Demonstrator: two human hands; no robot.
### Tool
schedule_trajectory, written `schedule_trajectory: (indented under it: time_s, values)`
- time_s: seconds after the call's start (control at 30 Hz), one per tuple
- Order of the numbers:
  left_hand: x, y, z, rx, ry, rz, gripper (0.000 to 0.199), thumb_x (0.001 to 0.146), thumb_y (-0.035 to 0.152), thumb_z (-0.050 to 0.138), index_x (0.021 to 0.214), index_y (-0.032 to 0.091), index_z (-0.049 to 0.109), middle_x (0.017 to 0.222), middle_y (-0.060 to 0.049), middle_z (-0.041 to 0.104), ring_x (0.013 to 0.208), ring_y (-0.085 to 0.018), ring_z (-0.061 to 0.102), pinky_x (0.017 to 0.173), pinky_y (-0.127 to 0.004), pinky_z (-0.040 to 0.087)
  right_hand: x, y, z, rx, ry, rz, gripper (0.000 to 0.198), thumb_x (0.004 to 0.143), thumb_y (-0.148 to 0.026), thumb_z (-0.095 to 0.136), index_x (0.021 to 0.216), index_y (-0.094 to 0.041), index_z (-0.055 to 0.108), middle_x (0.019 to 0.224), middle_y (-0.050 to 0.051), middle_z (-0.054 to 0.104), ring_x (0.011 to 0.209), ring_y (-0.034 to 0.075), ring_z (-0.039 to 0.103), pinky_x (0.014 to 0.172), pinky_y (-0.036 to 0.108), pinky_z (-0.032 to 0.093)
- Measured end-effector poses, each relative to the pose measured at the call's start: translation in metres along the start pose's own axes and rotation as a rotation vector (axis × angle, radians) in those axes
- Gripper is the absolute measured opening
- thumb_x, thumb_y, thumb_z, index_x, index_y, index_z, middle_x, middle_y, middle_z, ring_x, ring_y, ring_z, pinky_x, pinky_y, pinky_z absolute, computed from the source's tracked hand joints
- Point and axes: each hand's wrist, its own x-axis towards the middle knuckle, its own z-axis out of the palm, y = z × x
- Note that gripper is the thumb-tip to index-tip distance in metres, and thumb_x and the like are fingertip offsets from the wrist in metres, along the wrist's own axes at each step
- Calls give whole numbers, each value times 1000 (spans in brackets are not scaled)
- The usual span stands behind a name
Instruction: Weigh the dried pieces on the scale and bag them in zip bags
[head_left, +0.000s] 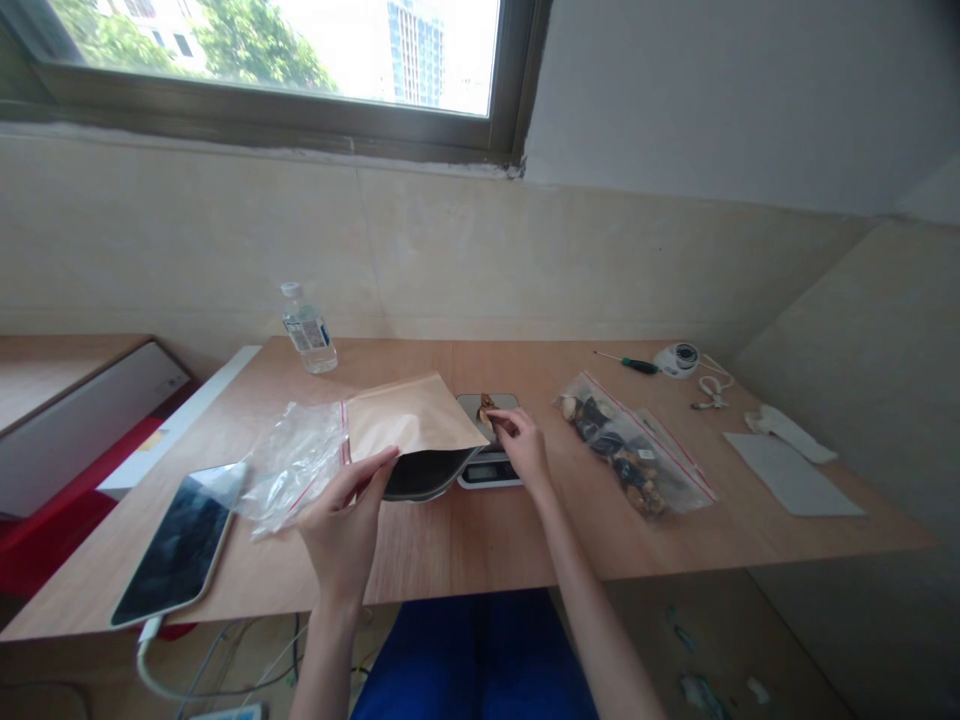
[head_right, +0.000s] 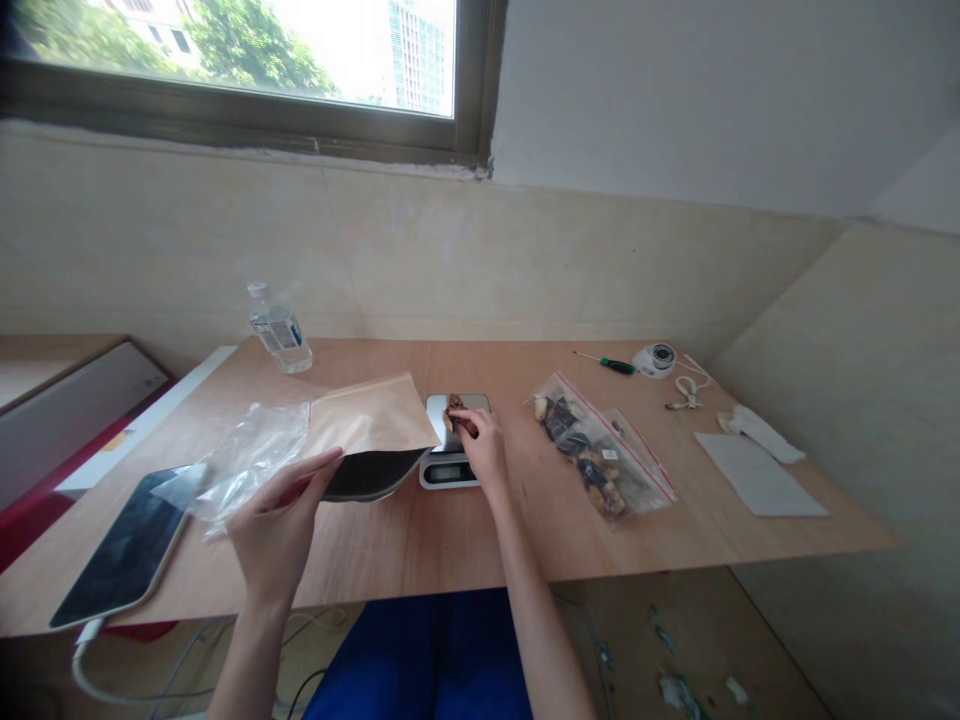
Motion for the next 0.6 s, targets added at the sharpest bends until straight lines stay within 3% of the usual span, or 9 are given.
schedule_trajectory:
  time_s: [0.33,0.47,0.6]
  values:
    - [1,-1,-2,4,4,15,16,77,33,69,90,26,75,91,1,75,83,-19,70,77,-29,55,0,-3,14,-254,-36,-21,20,85,-17,53,94,-21,71,93,6,70,90,23,56,81,34,39]
    - [1,-2,-2,-3,5,-2,16,76,33,71,90,27,75,90,1,75,83,-18,70,76,-28,54,-1,-4,13,-375,-33,-7,22,87,-18,51,96,-22,71,92,7,69,91,25,55,80,35,36]
    - [1,0,-2,-4,4,-3,16,76,33,71,89,26,75,89,1,75,81,-18,70,75,-28,54,-2,-8,9,-348,-18,-5,24,88,-22,51,104,-20,69,88,7,68,86,24,55,80,35,37]
